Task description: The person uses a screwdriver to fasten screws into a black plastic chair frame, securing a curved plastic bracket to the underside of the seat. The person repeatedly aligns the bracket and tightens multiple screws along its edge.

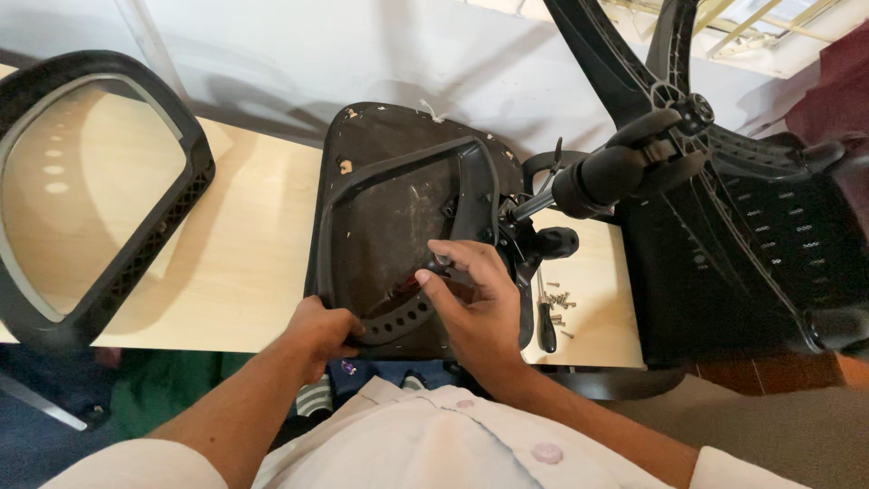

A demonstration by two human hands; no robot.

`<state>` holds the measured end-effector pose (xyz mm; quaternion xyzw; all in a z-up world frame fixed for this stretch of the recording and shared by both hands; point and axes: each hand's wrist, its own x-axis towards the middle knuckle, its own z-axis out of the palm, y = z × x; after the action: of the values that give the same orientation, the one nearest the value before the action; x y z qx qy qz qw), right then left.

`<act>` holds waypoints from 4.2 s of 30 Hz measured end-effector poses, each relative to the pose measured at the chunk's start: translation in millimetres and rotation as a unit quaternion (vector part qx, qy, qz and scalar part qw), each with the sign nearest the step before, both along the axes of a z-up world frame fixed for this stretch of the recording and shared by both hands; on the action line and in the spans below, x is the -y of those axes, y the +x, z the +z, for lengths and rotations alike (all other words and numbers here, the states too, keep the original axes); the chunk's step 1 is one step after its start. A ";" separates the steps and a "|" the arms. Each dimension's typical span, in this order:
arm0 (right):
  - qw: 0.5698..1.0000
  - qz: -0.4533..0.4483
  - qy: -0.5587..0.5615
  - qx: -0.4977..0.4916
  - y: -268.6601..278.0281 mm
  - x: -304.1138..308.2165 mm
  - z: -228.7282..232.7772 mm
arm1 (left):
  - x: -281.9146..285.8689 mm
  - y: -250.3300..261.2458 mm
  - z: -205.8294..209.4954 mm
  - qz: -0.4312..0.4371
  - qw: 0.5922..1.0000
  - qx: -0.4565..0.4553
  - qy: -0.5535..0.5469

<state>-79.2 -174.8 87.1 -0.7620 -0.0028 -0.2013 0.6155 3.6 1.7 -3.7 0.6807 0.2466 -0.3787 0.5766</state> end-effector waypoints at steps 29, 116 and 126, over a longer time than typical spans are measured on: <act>0.996 -0.071 0.055 -0.013 12.3 35.2 -6.5 | -4.7 3.4 -14.9 0.025 0.998 -0.013 -0.062; 0.889 -0.334 0.310 -0.036 -26.2 154.4 -53.5 | 97.1 4.3 84.3 -0.115 0.945 0.288 -0.101; 0.864 -0.405 0.289 -0.078 -32.0 188.2 -69.7 | 77.3 15.9 76.3 -0.052 0.967 0.238 -0.074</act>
<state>-111.2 -363.0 17.4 -0.4976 0.4126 -0.3647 0.6702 19.5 -75.6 72.6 0.7188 0.0379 -0.2530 0.6465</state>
